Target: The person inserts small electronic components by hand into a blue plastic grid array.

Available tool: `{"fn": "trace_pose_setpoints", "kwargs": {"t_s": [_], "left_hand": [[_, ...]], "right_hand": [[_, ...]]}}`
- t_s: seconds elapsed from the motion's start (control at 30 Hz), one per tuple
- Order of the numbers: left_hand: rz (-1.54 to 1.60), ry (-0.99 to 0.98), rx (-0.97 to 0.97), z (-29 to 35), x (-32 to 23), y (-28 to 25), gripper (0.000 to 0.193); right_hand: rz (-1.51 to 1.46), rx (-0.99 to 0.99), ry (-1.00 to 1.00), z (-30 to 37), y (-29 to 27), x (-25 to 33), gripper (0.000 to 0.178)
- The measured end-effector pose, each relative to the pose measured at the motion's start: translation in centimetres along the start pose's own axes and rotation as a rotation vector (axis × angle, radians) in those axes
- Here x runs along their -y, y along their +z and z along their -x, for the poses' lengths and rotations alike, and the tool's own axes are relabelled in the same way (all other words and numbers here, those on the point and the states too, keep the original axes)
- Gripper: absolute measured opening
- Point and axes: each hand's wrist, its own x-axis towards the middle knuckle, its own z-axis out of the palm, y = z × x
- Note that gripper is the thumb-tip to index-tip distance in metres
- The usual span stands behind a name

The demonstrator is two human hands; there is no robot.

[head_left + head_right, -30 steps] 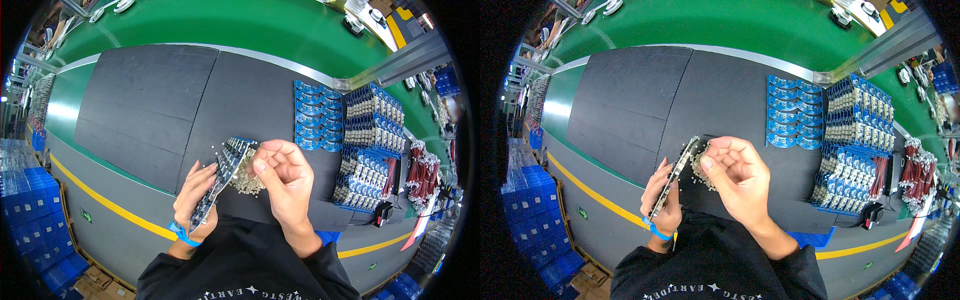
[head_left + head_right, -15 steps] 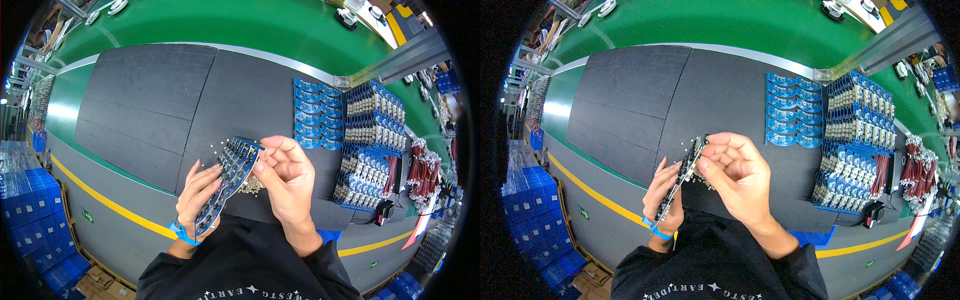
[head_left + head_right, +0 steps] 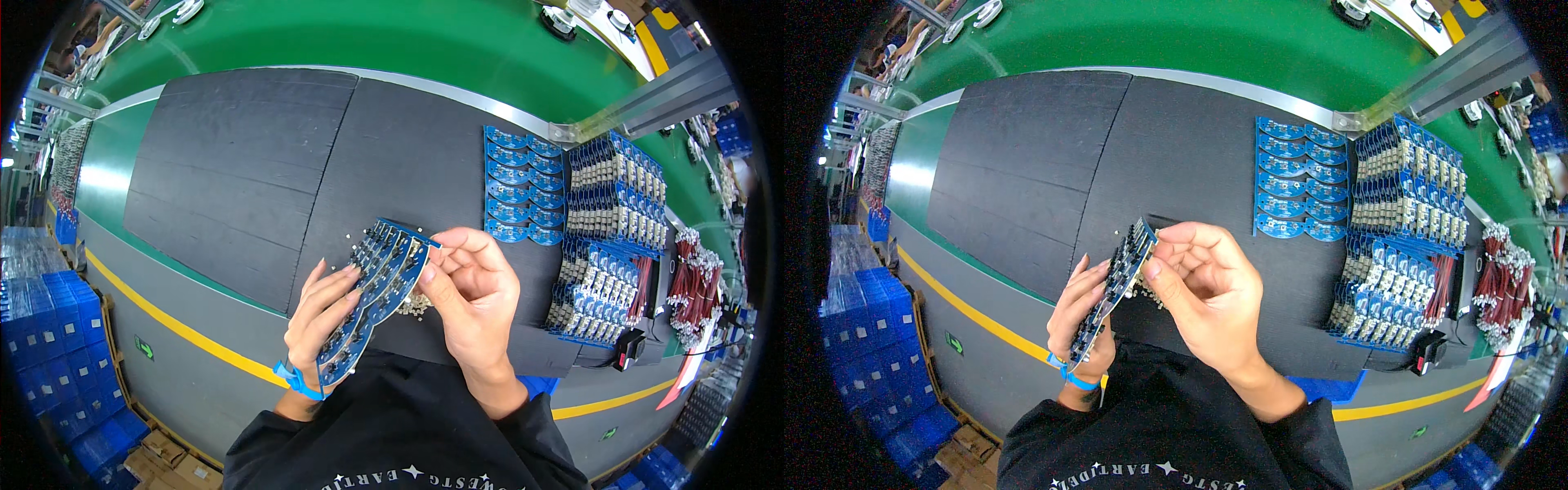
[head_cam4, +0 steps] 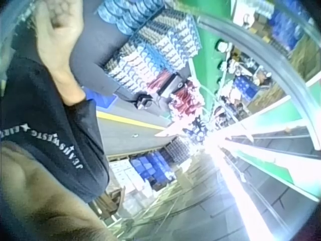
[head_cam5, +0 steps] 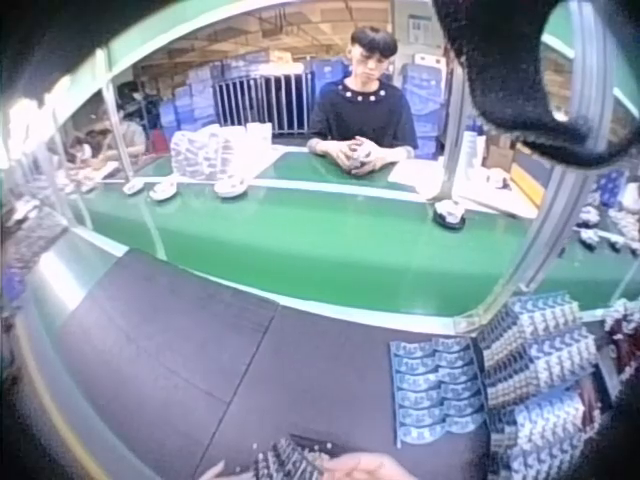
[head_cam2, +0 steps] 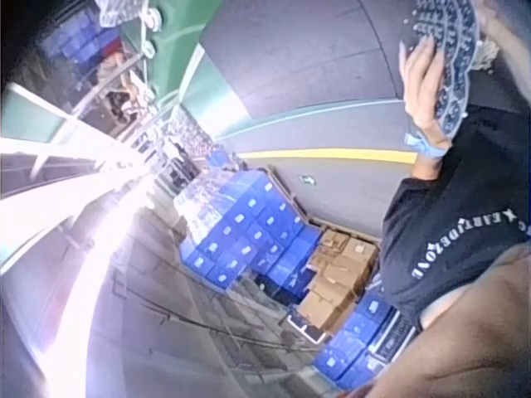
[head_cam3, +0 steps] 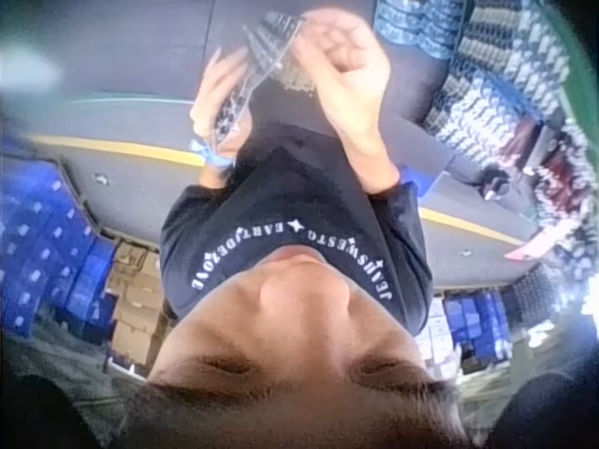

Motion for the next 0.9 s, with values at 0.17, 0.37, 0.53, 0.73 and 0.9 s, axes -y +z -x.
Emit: {"fn": "trace_pose_setpoints", "kwargs": {"t_s": [0.17,0.37,0.53,0.73,0.9], "left_hand": [[-0.208,0.032,-0.094,-0.1,0.0,-0.1,0.019],[0.200,-0.436,-0.350,1.5,-0.7,-0.1,0.025],[0.456,-0.564,-0.477,0.8,-1.0,0.0,0.030],[-0.039,0.081,-0.131,-1.6,-1.4,-0.6,0.033],[-0.307,0.225,0.254,-2.3,-1.9,1.2,0.029]], "right_hand": [[0.074,-0.064,-0.052,0.4,0.7,-0.6,0.024],[0.651,0.000,-0.198,0.3,-1.1,-3.1,0.016],[0.995,-0.001,-0.354,0.6,-2.0,-3.0,0.015],[0.496,-0.039,-0.162,1.4,-1.0,-3.2,0.038],[-0.560,-0.041,0.249,2.3,-0.8,-3.0,0.050]]}}
